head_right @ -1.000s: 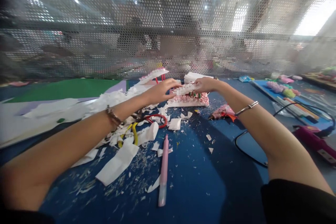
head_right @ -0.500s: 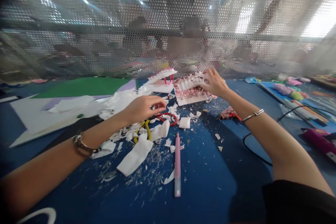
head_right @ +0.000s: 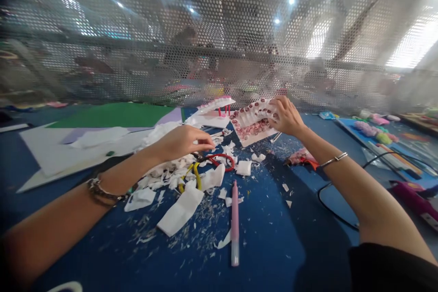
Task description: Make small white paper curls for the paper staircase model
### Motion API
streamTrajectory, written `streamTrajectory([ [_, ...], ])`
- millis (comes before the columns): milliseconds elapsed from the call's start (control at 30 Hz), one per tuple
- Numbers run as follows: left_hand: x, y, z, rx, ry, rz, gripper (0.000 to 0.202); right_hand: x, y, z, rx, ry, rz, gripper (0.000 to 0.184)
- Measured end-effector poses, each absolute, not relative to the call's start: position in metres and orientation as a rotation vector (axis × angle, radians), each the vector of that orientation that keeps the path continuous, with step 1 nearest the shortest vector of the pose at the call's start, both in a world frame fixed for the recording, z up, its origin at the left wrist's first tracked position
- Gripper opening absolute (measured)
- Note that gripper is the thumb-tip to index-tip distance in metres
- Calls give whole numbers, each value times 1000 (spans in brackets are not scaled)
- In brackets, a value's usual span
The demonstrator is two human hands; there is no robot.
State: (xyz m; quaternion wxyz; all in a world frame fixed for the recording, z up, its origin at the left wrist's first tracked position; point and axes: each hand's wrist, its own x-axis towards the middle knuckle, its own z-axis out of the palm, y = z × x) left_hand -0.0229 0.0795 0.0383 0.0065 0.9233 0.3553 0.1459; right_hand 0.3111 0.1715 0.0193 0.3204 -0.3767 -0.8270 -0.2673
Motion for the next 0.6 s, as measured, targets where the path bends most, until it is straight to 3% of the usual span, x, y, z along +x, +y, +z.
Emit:
streamTrajectory([
  [167, -24, 78, 40, 2838, 1262, 575, 40, 307, 174, 21, -992, -2174, -769, 49],
  [267, -19, 85, 26, 2472, 1307, 929, 32, 298, 168, 26, -980, -2059, -757, 49],
  [367, -13, 95, 11, 2020, 1155, 1034, 70, 282, 149, 32, -957, -1980, -718, 49],
  [400, -11, 96, 8, 1896, 1090, 1028, 75, 276, 141, 34, -932, -1995, -706, 49],
  [600, -6, 91, 4, 1738, 1028, 1009, 34, 252, 108, 39, -896, -2126, -663, 57],
])
